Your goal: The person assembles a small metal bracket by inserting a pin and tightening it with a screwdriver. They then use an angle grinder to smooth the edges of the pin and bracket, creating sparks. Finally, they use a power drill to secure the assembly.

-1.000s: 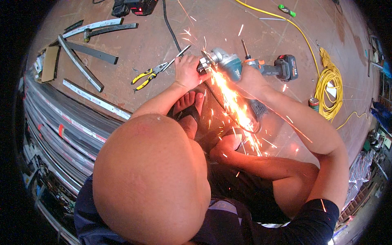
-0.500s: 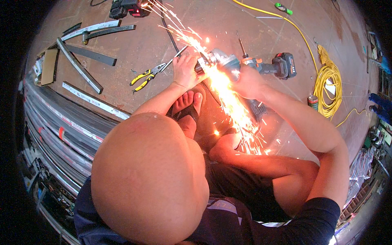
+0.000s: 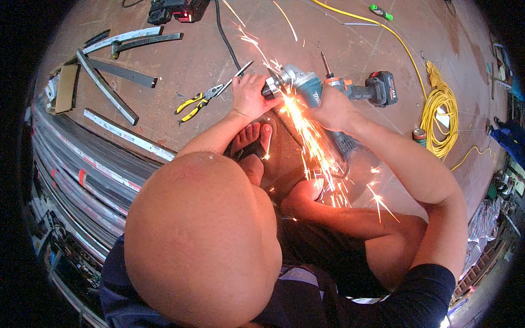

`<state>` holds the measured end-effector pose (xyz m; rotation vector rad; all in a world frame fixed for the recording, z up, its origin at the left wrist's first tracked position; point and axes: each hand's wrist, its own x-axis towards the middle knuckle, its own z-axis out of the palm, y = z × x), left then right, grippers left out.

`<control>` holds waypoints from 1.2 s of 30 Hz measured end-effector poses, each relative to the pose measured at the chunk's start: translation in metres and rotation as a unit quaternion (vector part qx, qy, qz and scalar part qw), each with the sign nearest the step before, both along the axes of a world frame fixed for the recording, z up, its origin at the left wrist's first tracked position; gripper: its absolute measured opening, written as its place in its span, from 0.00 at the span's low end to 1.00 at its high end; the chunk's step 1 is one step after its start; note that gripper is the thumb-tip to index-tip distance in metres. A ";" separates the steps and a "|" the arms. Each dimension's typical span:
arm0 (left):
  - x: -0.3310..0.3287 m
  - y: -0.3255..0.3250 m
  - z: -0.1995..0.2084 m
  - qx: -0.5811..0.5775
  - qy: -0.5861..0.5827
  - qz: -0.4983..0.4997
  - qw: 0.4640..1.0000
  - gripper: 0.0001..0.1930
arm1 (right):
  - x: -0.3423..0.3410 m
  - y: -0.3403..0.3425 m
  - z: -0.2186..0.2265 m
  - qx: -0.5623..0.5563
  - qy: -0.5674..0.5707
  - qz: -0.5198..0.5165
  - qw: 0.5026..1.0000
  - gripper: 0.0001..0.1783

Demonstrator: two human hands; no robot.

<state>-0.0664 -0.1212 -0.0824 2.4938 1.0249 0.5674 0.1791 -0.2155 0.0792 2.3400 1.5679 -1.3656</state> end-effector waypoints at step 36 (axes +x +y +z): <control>0.002 0.000 -0.002 0.022 -0.021 0.006 1.000 0.35 | 0.004 -0.004 -0.011 0.015 0.022 0.001 1.000 0.28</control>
